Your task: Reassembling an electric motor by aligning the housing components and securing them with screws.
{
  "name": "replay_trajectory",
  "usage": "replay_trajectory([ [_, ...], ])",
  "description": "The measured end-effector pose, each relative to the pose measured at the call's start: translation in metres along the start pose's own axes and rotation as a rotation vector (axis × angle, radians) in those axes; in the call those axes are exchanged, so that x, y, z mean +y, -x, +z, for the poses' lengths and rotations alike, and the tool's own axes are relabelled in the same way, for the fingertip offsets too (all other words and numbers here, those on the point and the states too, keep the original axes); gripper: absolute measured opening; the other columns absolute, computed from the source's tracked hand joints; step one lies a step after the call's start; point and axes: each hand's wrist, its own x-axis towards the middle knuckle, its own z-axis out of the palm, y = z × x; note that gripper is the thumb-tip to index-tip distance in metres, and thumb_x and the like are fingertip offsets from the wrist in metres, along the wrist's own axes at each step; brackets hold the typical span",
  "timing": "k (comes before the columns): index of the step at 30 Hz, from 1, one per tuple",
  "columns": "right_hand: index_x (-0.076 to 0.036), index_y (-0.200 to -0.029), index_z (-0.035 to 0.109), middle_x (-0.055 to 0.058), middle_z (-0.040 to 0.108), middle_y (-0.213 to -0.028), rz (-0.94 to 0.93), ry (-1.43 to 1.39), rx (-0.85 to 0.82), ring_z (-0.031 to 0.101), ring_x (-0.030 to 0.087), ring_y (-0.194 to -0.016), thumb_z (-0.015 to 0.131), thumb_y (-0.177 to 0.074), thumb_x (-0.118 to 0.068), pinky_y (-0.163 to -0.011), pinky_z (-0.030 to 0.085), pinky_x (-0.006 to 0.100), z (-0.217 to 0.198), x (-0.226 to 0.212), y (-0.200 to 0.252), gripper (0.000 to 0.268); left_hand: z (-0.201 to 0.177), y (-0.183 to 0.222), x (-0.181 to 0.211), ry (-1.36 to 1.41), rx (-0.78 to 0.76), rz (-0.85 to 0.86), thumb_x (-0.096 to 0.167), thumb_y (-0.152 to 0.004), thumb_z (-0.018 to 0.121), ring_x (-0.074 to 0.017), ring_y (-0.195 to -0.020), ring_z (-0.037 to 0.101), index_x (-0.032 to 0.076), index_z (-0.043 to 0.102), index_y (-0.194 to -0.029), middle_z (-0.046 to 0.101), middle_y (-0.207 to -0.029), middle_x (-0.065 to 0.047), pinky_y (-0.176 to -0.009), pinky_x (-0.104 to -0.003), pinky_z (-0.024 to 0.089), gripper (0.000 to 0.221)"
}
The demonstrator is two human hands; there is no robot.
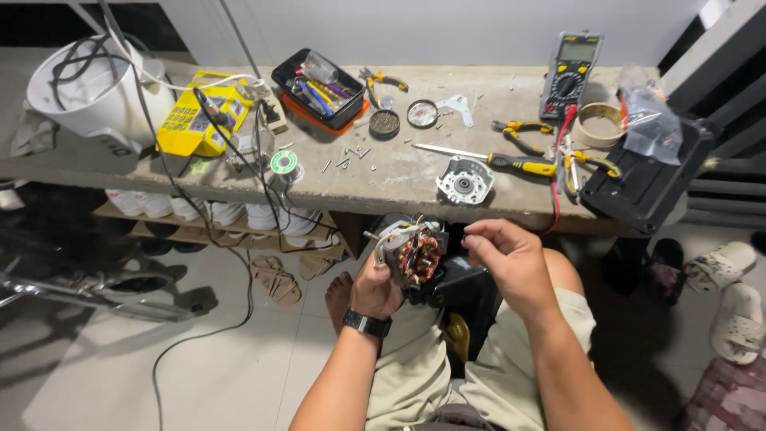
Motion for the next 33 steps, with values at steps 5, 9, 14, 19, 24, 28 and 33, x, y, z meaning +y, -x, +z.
replay_trajectory([
  [5, 0.002, -0.127, 0.085, 0.017, 0.089, -0.092, 0.064, -0.113, -0.059, 0.084, 0.019, -0.077, 0.082, -0.103, 0.002, -0.077, 0.073, 0.038, 0.027, 0.01, 0.028, 0.024, 0.003, -0.003, -0.002, 0.008, -0.003, -0.007, 0.019, -0.089, 0.082, -0.0444, -0.108, 0.084, -0.011, 0.069, -0.145, 0.082, -0.117, -0.033, -0.089, -0.061, 0.07, 0.065],
  [9, 0.003, -0.128, 0.085, 0.017, 0.089, -0.096, 0.031, -0.142, -0.087, 0.083, 0.018, -0.075, 0.082, -0.103, 0.001, -0.076, 0.072, 0.036, 0.029, 0.019, 0.032, 0.025, -0.001, -0.003, -0.007, 0.002, -0.008, -0.005, 0.023, -0.09, 0.082, -0.0457, -0.111, 0.084, -0.009, 0.07, -0.143, 0.082, -0.121, -0.034, -0.091, -0.061, 0.07, 0.063],
  [14, 0.005, -0.128, 0.084, 0.019, 0.089, -0.095, 0.006, -0.164, -0.084, 0.084, 0.019, -0.076, 0.083, -0.103, 0.002, -0.077, 0.073, 0.037, 0.032, 0.007, 0.039, 0.025, -0.011, -0.004, -0.011, 0.027, -0.011, -0.001, 0.021, -0.089, 0.082, -0.0498, -0.112, 0.083, -0.01, 0.069, -0.144, 0.081, -0.122, -0.037, -0.091, -0.066, 0.069, 0.064],
  [19, 0.005, -0.126, 0.085, 0.018, 0.088, -0.097, -0.022, -0.17, -0.074, 0.08, 0.016, -0.082, 0.084, -0.103, 0.001, -0.076, 0.072, 0.034, 0.039, 0.004, 0.042, 0.024, -0.022, -0.003, -0.013, 0.047, -0.018, -0.026, 0.02, -0.089, 0.081, -0.0527, -0.116, 0.081, -0.008, 0.066, -0.15, 0.078, -0.13, -0.039, -0.093, -0.068, 0.068, 0.069],
  [24, 0.004, -0.125, 0.086, 0.018, 0.088, -0.096, -0.058, -0.121, -0.064, 0.08, 0.016, -0.084, 0.085, -0.102, 0.0, -0.076, 0.072, 0.033, 0.042, 0.007, 0.042, 0.023, -0.025, -0.003, -0.015, 0.048, -0.019, -0.031, 0.02, -0.088, 0.081, -0.0547, -0.117, 0.08, -0.01, 0.064, -0.153, 0.077, -0.132, -0.041, -0.092, -0.069, 0.067, 0.074],
  [28, 0.003, -0.125, 0.087, 0.016, 0.088, -0.095, -0.07, -0.108, -0.065, 0.078, 0.014, -0.084, 0.086, -0.103, -0.002, -0.076, 0.072, 0.032, 0.048, -0.003, 0.045, 0.023, -0.032, -0.002, -0.016, 0.04, -0.024, -0.03, 0.02, -0.087, 0.081, -0.0539, -0.117, 0.081, -0.01, 0.061, -0.155, 0.076, -0.132, -0.042, -0.092, -0.069, 0.067, 0.077],
  [33, 0.001, -0.117, 0.088, 0.012, 0.085, -0.09, -0.301, 0.018, -0.035, 0.077, 0.011, -0.077, 0.087, -0.1, 0.001, -0.068, 0.068, 0.029, 0.054, -0.006, 0.048, 0.017, -0.03, -0.003, -0.015, 0.045, 0.008, -0.014, 0.02, -0.085, 0.083, -0.0531, -0.115, 0.081, -0.011, 0.062, -0.154, 0.077, -0.131, -0.041, -0.091, -0.068, 0.068, 0.078],
])
